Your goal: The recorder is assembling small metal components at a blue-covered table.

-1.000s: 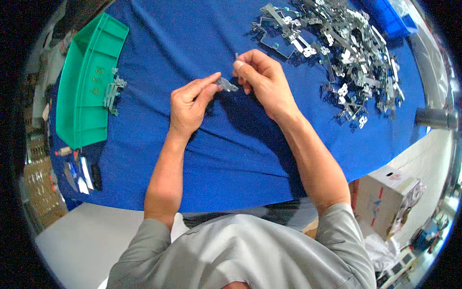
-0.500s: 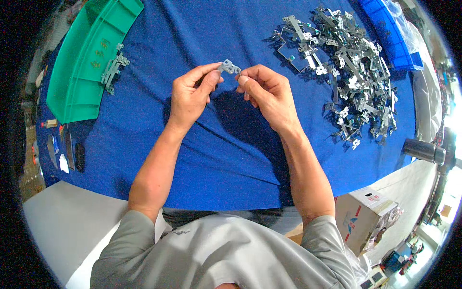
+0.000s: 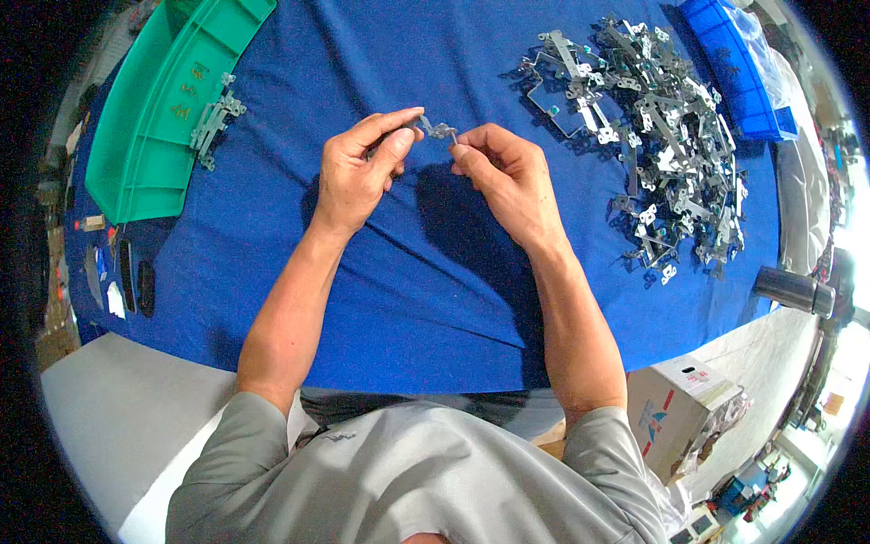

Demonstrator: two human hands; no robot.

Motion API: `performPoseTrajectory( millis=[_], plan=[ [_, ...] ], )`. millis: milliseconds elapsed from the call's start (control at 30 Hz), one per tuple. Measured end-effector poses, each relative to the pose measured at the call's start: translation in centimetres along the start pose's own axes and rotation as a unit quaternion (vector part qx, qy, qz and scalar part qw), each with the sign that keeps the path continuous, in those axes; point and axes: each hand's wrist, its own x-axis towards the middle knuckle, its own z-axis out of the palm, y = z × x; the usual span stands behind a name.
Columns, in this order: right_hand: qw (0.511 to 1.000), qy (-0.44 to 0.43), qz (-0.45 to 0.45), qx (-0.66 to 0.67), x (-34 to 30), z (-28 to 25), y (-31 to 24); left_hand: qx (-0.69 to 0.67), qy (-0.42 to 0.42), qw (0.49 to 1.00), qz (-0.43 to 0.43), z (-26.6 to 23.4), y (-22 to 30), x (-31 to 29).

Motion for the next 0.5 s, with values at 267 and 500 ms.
performPoseTrajectory(
  millis=[267,500],
  plan=[
    [0.999,-0.005,-0.031,-0.029,0.11,0.08,0.22,0.032,-0.033,0.996,0.082,-0.32,-0.25,0.03],
    [0.996,-0.001,-0.021,0.092,0.28,0.23,-0.14,0.071,-0.055,0.988,0.124,-0.27,-0.39,-0.05]
  ],
)
